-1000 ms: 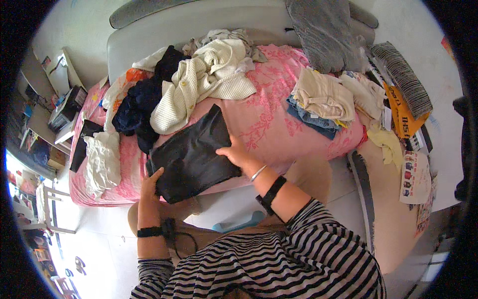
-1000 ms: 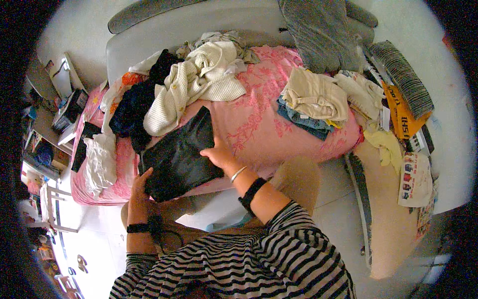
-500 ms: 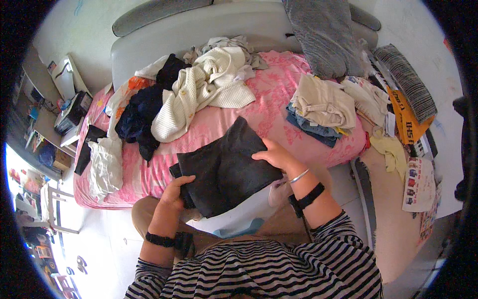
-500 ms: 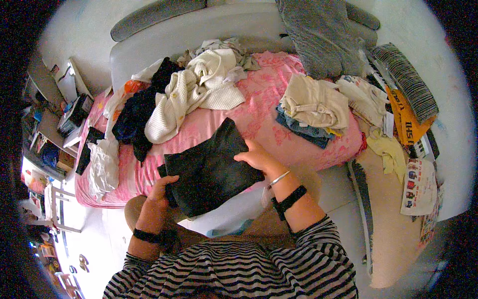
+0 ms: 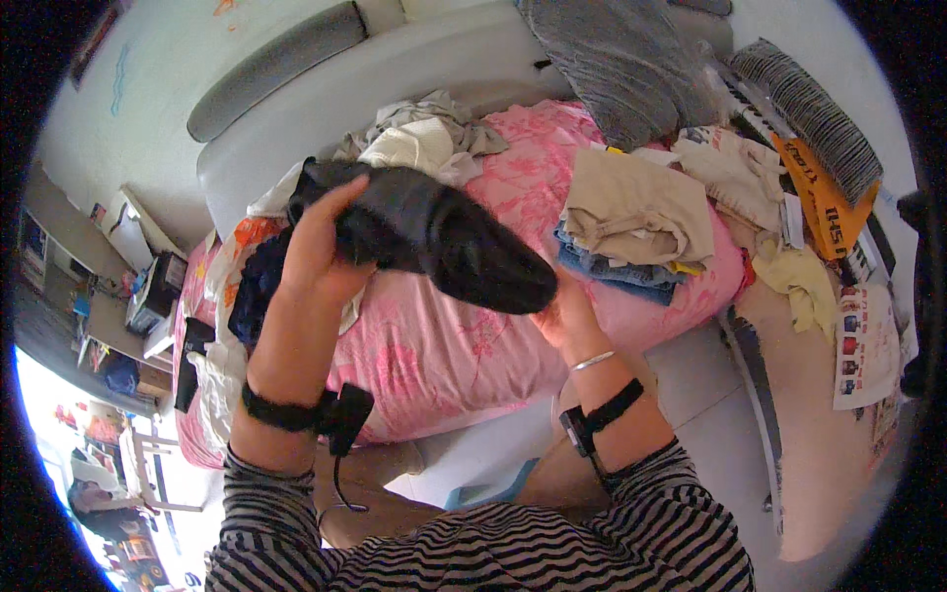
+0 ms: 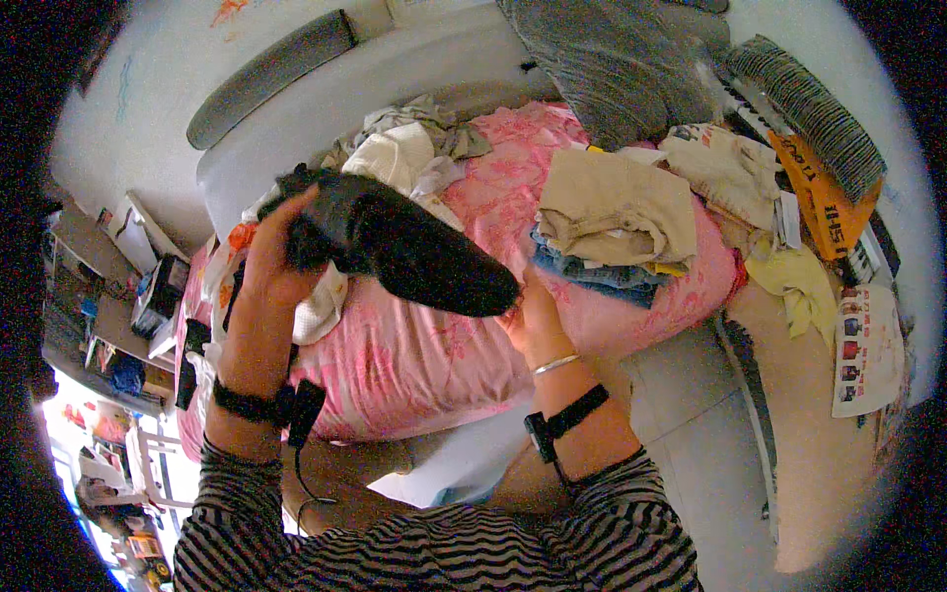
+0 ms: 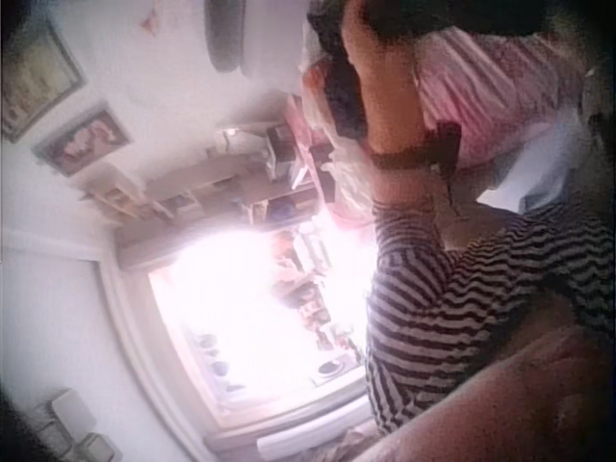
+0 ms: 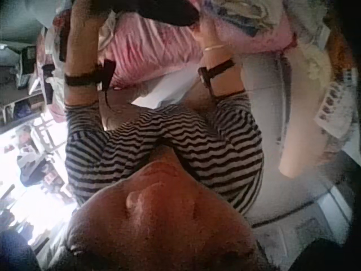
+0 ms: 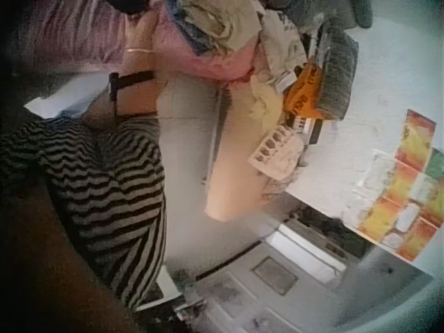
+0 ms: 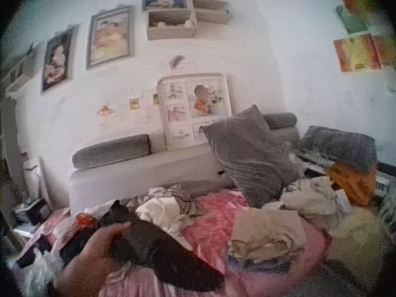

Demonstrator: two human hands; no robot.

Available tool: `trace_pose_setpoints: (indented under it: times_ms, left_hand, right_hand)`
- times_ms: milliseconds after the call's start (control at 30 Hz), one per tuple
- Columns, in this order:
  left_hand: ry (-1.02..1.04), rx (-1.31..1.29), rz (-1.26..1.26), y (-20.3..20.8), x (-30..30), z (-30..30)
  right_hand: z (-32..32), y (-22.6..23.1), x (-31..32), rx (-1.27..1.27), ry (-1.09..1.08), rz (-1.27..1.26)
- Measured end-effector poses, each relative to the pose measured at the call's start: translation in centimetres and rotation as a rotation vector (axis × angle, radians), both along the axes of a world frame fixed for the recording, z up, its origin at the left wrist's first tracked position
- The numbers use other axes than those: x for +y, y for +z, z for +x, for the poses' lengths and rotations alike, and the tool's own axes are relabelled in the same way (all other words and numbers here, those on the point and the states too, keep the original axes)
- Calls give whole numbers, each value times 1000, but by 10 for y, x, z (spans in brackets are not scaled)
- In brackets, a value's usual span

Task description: The person folds a beige jacket and a pair of black pants on a bed. They smooth the fabric, fold sleeves and legs, and place the folded items on a growing stack.

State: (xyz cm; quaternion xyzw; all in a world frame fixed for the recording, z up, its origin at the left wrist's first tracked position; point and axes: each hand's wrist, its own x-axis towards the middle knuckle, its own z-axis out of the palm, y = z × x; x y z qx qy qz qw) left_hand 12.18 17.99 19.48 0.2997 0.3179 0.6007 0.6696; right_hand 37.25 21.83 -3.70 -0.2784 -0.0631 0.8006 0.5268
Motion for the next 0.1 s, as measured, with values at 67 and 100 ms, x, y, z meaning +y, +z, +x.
trace_pose_setpoints:
  times_ms: [67,100]
  left_hand:
    - [58,64,-11,10,52,15]
    - [100,117,-40,16,80,22]
  right_hand:
    - [2,-6,6,-89,80,-46]
    - [4,-9,6,-129,125,-75]
